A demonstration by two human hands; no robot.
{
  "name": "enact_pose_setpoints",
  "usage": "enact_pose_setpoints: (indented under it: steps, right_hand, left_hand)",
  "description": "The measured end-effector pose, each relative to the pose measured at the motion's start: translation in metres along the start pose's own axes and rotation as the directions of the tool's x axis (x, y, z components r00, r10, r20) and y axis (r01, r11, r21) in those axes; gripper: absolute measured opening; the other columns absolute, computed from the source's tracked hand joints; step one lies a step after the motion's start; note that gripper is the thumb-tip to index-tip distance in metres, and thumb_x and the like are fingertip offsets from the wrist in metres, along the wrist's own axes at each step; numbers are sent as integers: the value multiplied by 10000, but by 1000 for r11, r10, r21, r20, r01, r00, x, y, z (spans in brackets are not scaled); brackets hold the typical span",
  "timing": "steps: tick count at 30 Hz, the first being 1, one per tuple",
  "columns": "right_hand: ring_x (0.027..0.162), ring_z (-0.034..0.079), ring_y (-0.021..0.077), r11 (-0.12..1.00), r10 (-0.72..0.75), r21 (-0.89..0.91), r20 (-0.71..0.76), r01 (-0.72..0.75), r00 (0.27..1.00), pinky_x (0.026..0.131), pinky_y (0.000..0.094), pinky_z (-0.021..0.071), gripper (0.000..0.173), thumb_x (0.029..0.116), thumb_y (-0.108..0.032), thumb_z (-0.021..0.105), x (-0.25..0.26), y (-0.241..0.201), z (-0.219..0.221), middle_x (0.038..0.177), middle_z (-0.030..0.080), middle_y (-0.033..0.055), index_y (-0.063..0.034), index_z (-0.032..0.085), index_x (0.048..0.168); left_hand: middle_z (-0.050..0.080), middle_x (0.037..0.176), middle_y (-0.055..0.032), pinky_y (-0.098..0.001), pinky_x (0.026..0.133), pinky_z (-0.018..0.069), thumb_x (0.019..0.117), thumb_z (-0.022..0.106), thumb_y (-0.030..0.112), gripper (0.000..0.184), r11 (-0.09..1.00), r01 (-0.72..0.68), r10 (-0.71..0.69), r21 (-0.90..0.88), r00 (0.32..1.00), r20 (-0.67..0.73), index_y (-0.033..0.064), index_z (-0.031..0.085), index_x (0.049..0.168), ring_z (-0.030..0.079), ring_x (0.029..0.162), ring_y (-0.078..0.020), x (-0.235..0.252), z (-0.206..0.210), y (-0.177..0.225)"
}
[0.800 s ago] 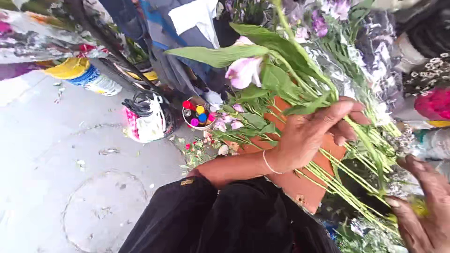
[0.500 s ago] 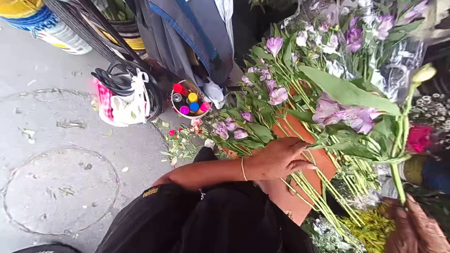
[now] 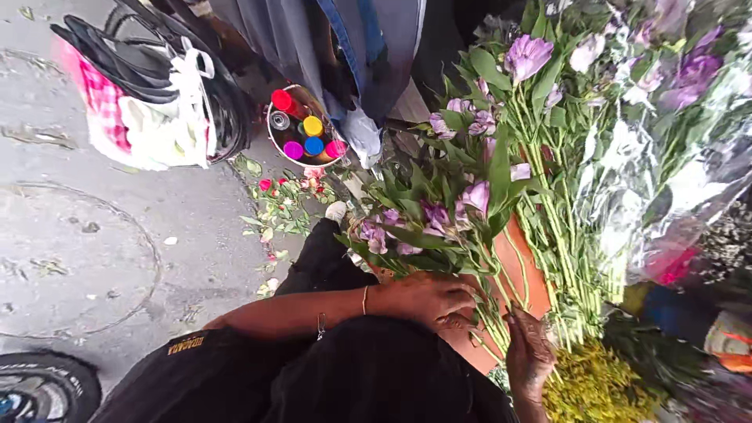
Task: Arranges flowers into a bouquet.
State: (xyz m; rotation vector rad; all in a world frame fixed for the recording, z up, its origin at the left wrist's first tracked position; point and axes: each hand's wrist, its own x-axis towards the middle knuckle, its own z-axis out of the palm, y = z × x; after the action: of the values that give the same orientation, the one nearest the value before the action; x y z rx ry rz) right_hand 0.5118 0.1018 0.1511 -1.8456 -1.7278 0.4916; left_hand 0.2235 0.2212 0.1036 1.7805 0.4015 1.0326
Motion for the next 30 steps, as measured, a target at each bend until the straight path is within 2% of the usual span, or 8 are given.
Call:
enact_pose_setpoints:
  steps: [4, 9, 14, 19, 23, 25, 27, 30]
  right_hand:
    - [1117, 653, 37, 998, -27, -51, -37, 25, 999, 999, 206, 526, 214, 977, -38, 632, -4, -1, 14, 1157, 716, 33, -44, 758, 1150]
    - [1076, 665, 86, 980, -49, -194, -34, 42, 998, 984, 189, 516, 196, 982, -33, 614, 3, -9, 23, 1088, 707, 146, 32, 757, 1099]
    - [1041, 645, 134, 929, -134, -348, -4, 124, 991, 968, 185, 472, 250, 1011, -142, 600, 16, -17, 11, 1041, 694, 190, 27, 745, 1125]
    - [1026, 651, 321, 818, -295, -532, -61, 219, 954, 954, 330, 488, 282, 1032, -166, 595, 89, -11, -35, 1041, 683, 279, 56, 711, 1162]
    - [1174, 603, 416, 864, -136, -499, -98, 69, 986, 1016, 498, 475, 416, 1014, -339, 627, 175, 34, -38, 1224, 642, 295, -5, 689, 1254]
    - [1181, 570, 490, 881, -94, -469, -36, 66, 995, 1009, 613, 437, 504, 971, -438, 657, 207, 53, -22, 1238, 632, 299, 1, 692, 1214]
    - [1162, 577, 521, 888, -102, -451, 5, 93, 995, 990, 681, 418, 428, 976, -391, 655, 221, 64, -2, 1204, 649, 292, 7, 716, 1123]
    - [1114, 604, 522, 857, -195, -495, -52, 144, 979, 935, 684, 429, 327, 1025, -285, 583, 220, 61, 7, 1162, 671, 280, 8, 720, 1077]
  left_hand:
    - [724, 1088, -173, -344, 928, 570, 994, 653, 263, 288, 995, -86, 89, 58, 995, -51, -17, 712, 1032, 707, 1067, -263, -1, -4, -4]
    - [736, 1070, -203, -380, 1006, 538, 996, 646, 189, 231, 969, -215, 228, 122, 968, -103, -31, 716, 1001, 700, 1110, -323, 9, -11, -1]
    - [736, 1086, -207, -382, 988, 550, 1004, 634, 164, 218, 955, -232, 256, 183, 959, -121, -39, 714, 1026, 698, 1124, -326, 13, -19, -4]
    - [735, 1080, -208, -387, 999, 549, 998, 654, 183, 231, 948, -255, 276, 189, 957, -91, -41, 710, 1003, 699, 1120, -322, 14, -21, -1]
    - [733, 1065, -204, -389, 1027, 538, 998, 663, 202, 248, 939, -298, 306, 173, 952, -19, -43, 703, 998, 694, 1125, -319, 17, -17, 10]
    - [736, 1067, -191, -385, 1021, 539, 1021, 631, 228, 267, 930, -304, 305, 204, 952, 26, -29, 702, 1012, 694, 1128, -306, 16, -16, 17]
    - [737, 1074, -186, -386, 1021, 540, 1022, 633, 246, 276, 926, -299, 293, 232, 954, 59, -21, 706, 1022, 692, 1138, -300, 12, -17, 24]
    - [734, 1090, -160, -385, 1058, 520, 1010, 656, 269, 264, 909, -284, 271, 304, 959, 84, 10, 705, 1031, 680, 1162, -279, 5, -18, 32]
